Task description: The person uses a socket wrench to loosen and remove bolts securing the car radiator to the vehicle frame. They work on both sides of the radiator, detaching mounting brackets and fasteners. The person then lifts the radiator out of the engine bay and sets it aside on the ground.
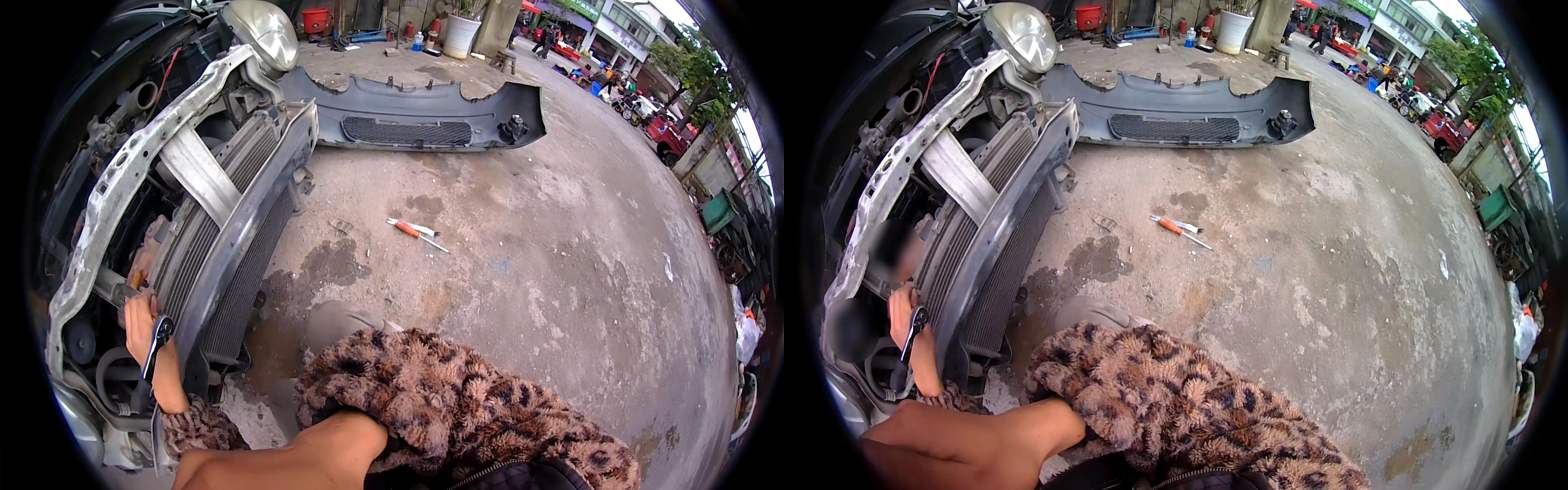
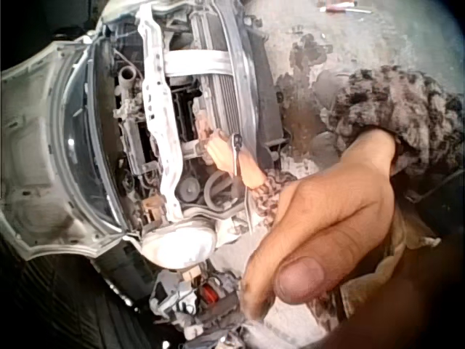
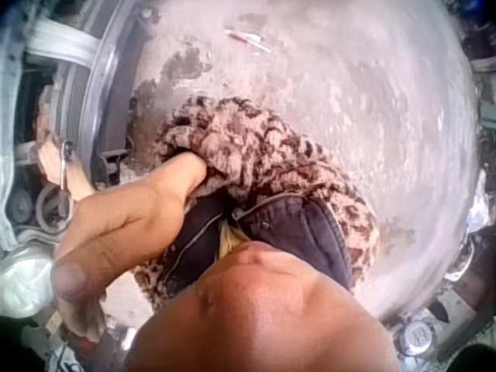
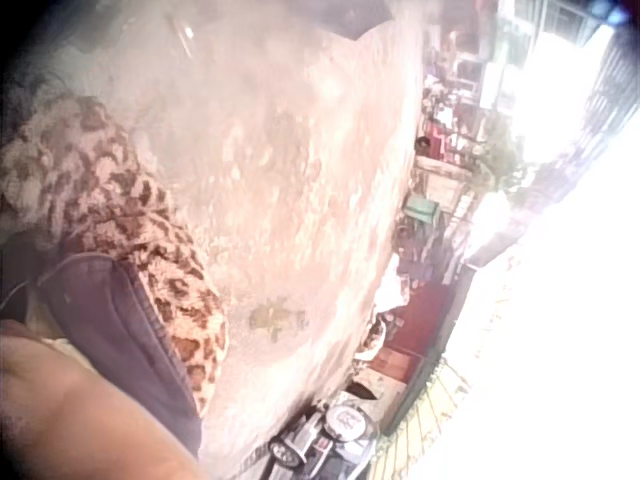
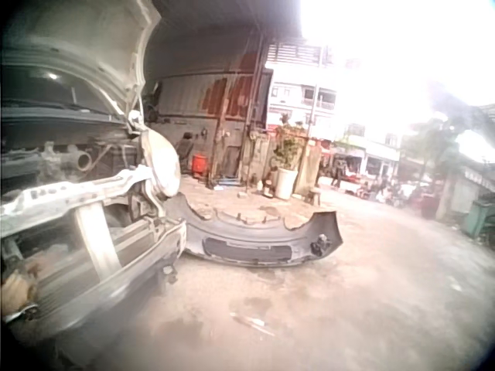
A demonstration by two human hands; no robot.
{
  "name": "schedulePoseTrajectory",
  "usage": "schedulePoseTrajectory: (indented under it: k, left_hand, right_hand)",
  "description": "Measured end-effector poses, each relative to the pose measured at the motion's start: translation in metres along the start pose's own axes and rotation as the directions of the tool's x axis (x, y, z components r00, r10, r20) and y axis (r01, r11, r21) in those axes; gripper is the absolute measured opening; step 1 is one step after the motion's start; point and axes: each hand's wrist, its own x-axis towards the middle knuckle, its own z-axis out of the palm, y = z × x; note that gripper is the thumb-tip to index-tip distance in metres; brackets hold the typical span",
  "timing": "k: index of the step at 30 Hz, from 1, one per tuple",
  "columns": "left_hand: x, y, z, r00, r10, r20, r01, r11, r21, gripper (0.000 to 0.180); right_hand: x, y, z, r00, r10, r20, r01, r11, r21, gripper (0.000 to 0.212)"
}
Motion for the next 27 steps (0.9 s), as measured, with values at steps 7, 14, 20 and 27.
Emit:
schedulePoseTrajectory:
  k: [7, 14, 20, 27]
  left_hand:
    - [-0.013, -0.02, 0.011, 0.99, 0.136, -0.034, -0.135, 0.991, 0.01, 0.013]
    - [-0.009, -0.025, -0.004, 0.994, 0.102, -0.05, -0.101, 0.994, 0.034, 0.015]
    - [-0.008, -0.02, -0.001, 0.994, 0.095, -0.053, -0.096, 0.995, -0.006, 0.013]
    - [-0.007, -0.018, -0.006, 0.993, 0.105, -0.06, -0.105, 0.994, -0.001, 0.014]
  right_hand:
    - [-0.005, -0.023, 0.001, 0.998, -0.067, -0.019, 0.065, 0.993, -0.095, 0.028]
    - [-0.009, -0.031, 0.012, 0.995, -0.091, -0.038, 0.084, 0.985, -0.151, 0.027]
    - [-0.009, -0.027, 0.005, 0.994, -0.104, -0.029, 0.097, 0.976, -0.194, 0.026]
    - [-0.013, -0.027, -0.001, 0.992, -0.121, -0.033, 0.111, 0.969, -0.223, 0.024]
